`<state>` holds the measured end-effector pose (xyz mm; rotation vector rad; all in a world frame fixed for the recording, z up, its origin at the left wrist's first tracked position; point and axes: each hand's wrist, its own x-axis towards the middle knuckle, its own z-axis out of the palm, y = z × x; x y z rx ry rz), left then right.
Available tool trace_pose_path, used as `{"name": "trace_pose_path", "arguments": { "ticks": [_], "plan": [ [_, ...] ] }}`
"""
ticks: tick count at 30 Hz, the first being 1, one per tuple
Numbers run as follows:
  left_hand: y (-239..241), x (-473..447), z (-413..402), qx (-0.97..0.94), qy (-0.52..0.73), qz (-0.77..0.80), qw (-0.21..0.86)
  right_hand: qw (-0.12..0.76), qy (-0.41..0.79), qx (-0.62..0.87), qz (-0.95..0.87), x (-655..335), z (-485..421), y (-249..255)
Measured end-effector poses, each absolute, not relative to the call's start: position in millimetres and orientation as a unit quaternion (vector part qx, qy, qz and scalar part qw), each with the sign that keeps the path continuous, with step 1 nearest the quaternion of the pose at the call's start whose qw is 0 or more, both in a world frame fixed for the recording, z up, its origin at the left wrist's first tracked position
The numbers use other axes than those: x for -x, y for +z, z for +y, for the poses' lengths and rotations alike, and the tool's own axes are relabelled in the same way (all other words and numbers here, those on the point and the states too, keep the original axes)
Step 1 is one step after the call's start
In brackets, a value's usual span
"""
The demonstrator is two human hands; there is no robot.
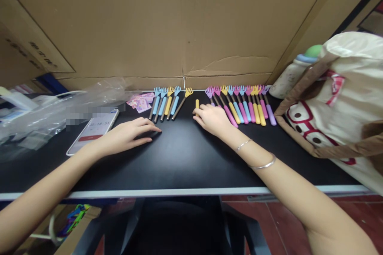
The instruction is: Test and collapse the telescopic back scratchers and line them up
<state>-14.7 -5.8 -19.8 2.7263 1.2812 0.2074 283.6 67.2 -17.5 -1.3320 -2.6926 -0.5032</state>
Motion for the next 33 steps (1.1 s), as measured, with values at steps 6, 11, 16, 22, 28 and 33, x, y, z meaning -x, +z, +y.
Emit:
{"name": "trace_pose_path", "arguments": {
  "ticks": [6,11,16,22,28,33],
  "plan": [
    [-10.2,13.3,1.7,-0.913,0.053,0.405,0.022,0.049,-0.175,0.432,-0.884,-284.7,66.3,-19.7],
    [2.7,-1.0,18.4,-0.926,0.048,0.369,-0.069,0.057,-0.183,0.429,-0.883,-285.2,66.8,-21.0],
    [3.2,-29.9,40.3,-0.921,0.022,0.362,-0.141,0.045,-0.178,0.439,-0.879,-283.4,65.5,-18.9],
    [-8.0,-52.4,64.4,-0.912,0.022,0.363,-0.19,0.032,-0.174,0.441,-0.88,-282.6,63.2,-12.4],
    [-11.6,-69.1,64.9,-0.922,0.03,0.353,-0.153,0.028,-0.165,0.468,-0.868,-282.1,61.8,-8.8],
    [-14.1,-82.9,53.4,-0.943,0.084,0.291,-0.136,0.056,-0.175,0.515,-0.837,-284.8,58.6,-1.9]
  ]
}}
